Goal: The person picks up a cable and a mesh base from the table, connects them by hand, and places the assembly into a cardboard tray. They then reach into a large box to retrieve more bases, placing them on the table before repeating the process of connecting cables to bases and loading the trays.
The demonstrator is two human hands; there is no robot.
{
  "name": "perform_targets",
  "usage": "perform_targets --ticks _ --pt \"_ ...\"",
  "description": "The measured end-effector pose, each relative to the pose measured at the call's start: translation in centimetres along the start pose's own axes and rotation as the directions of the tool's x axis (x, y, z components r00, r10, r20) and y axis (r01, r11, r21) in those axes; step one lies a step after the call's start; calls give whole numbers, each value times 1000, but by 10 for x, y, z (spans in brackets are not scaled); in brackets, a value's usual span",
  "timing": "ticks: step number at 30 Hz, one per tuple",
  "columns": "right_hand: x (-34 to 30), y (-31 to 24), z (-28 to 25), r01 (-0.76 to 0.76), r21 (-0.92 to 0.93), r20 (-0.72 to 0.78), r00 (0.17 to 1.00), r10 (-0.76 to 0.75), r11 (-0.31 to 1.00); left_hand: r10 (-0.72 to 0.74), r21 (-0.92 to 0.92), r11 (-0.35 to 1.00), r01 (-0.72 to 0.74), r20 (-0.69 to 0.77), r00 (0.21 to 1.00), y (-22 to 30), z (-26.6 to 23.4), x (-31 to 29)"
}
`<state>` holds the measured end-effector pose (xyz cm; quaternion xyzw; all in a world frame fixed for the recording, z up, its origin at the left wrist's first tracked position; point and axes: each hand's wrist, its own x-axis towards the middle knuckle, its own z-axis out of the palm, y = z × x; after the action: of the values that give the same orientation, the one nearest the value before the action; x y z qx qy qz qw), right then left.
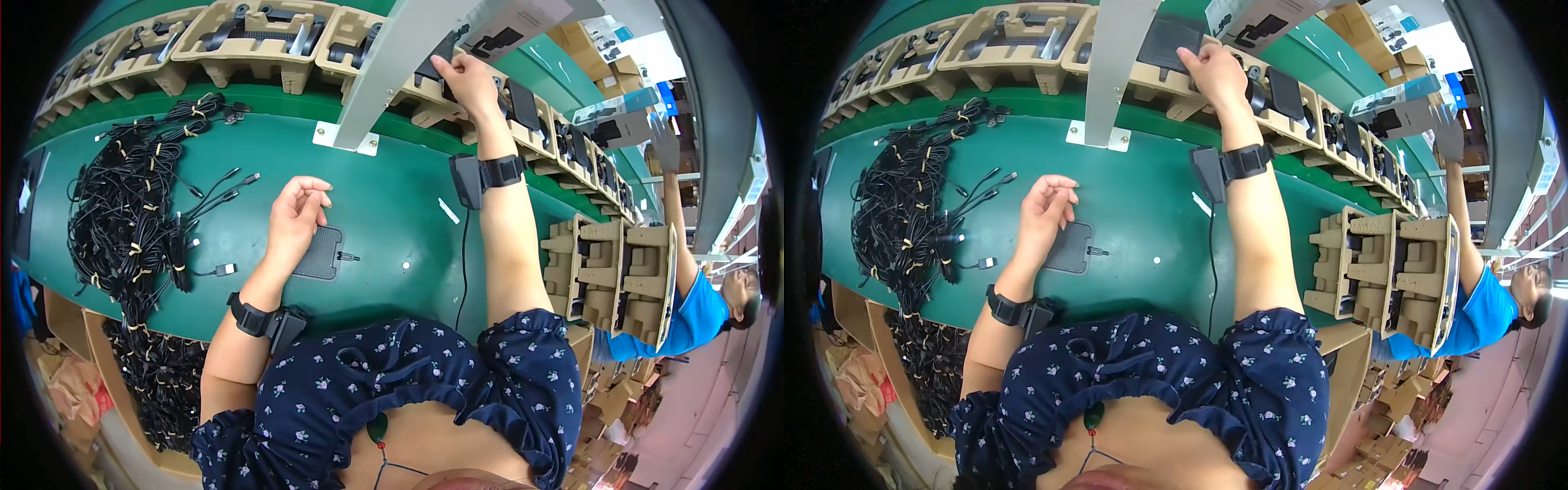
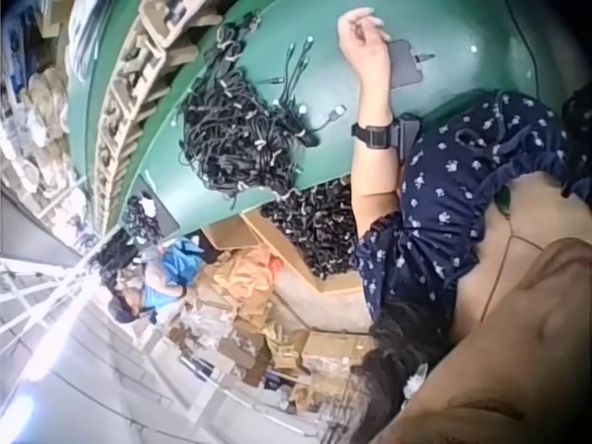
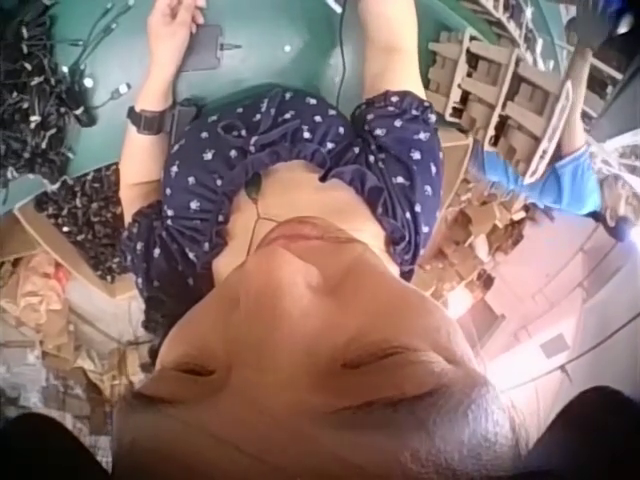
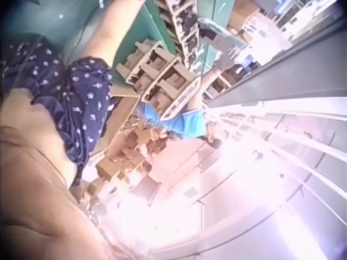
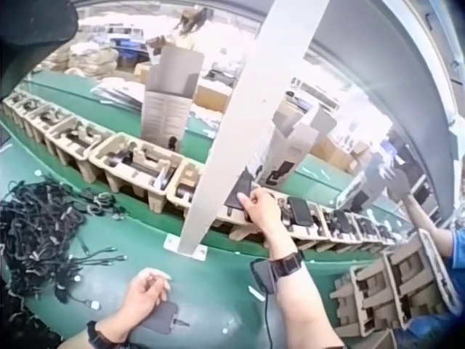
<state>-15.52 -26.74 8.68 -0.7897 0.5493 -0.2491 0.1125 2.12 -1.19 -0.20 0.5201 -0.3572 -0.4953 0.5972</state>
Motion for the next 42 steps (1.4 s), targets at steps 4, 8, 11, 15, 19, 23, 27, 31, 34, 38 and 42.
perform_targets --ticks 4,8,11,15,19,23,27,31,34,38,42 --pt "-7 13 5 171 -259 -255 937 -238 950 2 1 1000 -2 -2 1000 1 1 0" --pt "-2 43 -19 126 -245 -487 842 -234 961 9 8 1000 -10 12 1000 3 5 0" --pt "1 59 -27 -9 -99 -294 956 -21 995 14 15 1000 -14 6 1000 -2 1 -3" --pt "-1 73 -33 -104 -145 -76 993 94 984 23 32 999 -23 24 999 -2 2 -1" --pt "14 87 -32 -100 -236 16 994 107 967 4 23 1000 -5 10 1000 2 2 -3" --pt "32 108 -29 -108 -261 -19 994 107 959 -11 17 1000 10 8 1000 1 4 -3" --pt "34 102 -32 -44 -332 171 979 106 942 8 11 1000 -8 20 1000 2 3 -2" --pt "2 85 -26 -28 -421 6 999 33 906 97 -31 995 -99 -65 993 6 -2 1" --pt "-33 57 -23 -2 -149 -475 877 -70 989 146 -103 981 -164 -158 977 11 -8 2" --pt "-117 -14 -11 289 58 -281 923 -262 956 201 -172 953 -249 -256 946 14 -10 5" --pt "-183 -85 15 606 95 245 754 -609 789 248 -187 926 -329 -356 901 15 -15 2"
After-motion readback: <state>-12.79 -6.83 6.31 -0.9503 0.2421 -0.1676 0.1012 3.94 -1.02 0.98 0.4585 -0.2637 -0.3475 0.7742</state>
